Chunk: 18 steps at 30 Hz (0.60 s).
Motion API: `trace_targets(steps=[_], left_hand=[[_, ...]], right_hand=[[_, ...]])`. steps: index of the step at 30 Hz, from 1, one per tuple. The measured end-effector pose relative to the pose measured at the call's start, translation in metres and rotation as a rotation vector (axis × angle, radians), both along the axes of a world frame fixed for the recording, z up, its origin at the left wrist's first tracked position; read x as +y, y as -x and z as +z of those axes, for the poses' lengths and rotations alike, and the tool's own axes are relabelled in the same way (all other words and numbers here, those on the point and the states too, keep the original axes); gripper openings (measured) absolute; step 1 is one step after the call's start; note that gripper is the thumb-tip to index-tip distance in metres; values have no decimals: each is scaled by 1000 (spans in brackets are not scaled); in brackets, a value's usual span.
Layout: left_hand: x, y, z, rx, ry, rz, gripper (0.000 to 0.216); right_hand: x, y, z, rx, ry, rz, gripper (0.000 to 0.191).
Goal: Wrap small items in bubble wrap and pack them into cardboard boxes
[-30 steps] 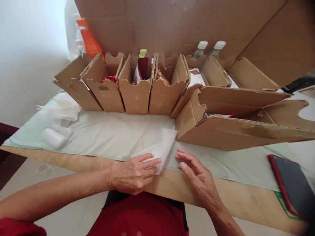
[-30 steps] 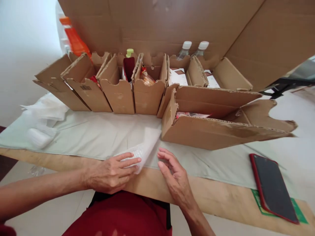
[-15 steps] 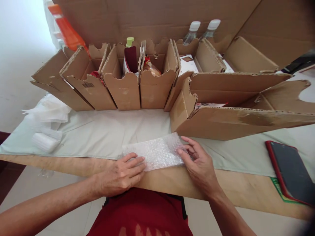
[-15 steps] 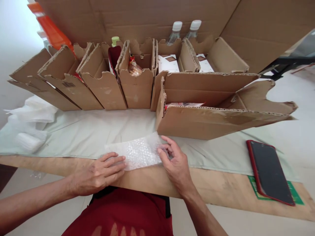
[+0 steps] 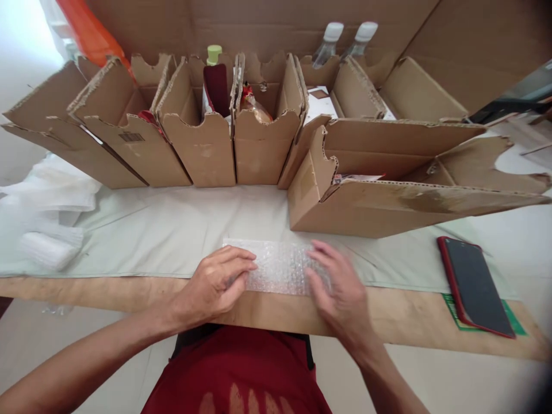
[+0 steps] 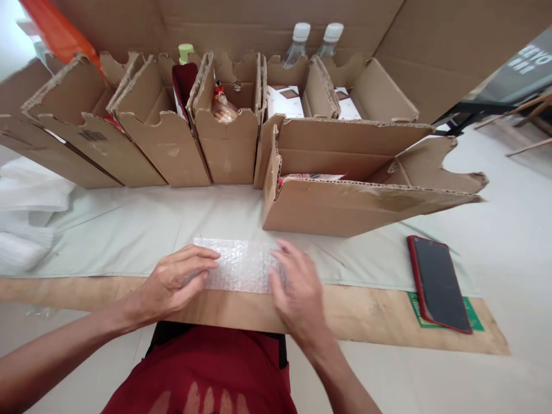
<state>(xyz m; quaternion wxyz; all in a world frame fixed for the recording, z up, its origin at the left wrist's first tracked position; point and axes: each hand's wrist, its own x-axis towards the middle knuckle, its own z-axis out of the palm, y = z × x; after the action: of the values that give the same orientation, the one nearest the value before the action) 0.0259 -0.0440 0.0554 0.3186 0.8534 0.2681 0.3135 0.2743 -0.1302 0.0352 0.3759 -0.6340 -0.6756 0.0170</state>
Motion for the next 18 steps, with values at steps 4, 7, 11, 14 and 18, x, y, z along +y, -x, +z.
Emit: trace_targets(steps=[4,7,11,14,18], left_hand=[[14,-15,-6,68,271,102,27],[28,-16,-15,116,499,178,23],[37,-12,-20,143,687,188,23],[36,-11,-17,126,577,149,21],[32,-12,-10,209,209,118,23]], right_hand=[[24,48,0,-186,180,302,30],[21,39,-9,-276,272,372,31],[-13,-35,-23,-299,249,99,31],[-34,-83,-21,-269,177,-147,29],[-24,-83,-13,-220,153,-124,26]])
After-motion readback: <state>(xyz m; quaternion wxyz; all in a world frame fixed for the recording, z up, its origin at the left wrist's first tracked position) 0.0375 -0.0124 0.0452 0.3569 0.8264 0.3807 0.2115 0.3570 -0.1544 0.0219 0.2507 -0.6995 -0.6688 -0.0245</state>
